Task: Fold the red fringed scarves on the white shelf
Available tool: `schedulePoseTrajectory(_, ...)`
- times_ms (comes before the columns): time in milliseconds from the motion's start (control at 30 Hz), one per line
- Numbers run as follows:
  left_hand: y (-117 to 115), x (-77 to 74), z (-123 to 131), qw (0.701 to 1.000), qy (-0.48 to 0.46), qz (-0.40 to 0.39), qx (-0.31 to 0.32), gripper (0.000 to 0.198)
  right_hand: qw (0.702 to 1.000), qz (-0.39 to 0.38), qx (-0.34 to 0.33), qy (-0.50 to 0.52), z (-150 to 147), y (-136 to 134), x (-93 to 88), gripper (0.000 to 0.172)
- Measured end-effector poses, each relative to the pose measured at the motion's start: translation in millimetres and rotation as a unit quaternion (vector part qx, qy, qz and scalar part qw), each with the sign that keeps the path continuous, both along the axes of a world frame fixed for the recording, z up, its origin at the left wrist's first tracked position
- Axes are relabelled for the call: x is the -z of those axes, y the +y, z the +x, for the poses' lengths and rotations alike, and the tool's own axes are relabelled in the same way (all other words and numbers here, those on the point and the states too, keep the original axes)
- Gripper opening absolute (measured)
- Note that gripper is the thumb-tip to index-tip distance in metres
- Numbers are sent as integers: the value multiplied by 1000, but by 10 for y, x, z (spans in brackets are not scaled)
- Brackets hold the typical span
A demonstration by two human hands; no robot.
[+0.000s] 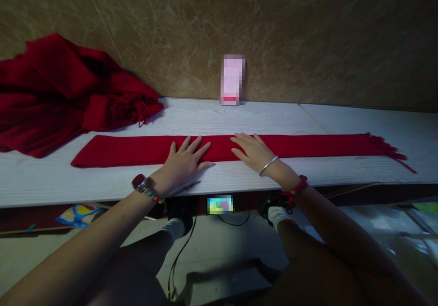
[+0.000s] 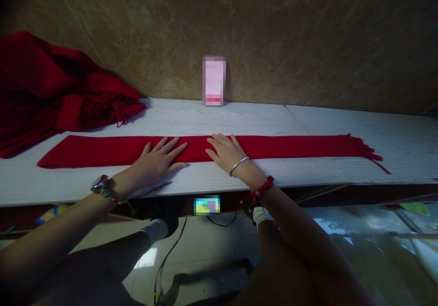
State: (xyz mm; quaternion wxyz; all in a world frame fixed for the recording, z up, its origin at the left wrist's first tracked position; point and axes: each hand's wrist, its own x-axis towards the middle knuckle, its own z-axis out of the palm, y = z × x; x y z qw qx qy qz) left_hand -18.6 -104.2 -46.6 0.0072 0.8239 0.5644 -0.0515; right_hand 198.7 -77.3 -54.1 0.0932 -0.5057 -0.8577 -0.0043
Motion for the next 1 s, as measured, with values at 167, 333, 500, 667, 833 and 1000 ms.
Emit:
schedulePoseTrajectory(167,30,1,-85,1000,-7,16,19,57,998,1,-60,-18,-103,49,159,47)
schedulePoseTrajectory(333,53,37,-171,999,-21,22,29,55,997,8,-66,-41,-61,72,225,48)
schedulePoseTrajectory(500,68,66,-192,998,-39,21,44,52,996,20,-63,-55,-65,40,195,48)
schedulePoseTrajectory(667,82,76,-206,995,-63,22,67,49,990,73,-112,-36,-52,19,200,41)
schedulePoseTrajectory(833,164,170,-293,977,-110,81,164,38,977,113,-182,-2,-14,40,234,34)
schedulePoseTrajectory(1000,244,227,-363,951,-164,137,225,38,965,143,-215,52,3,47,227,31)
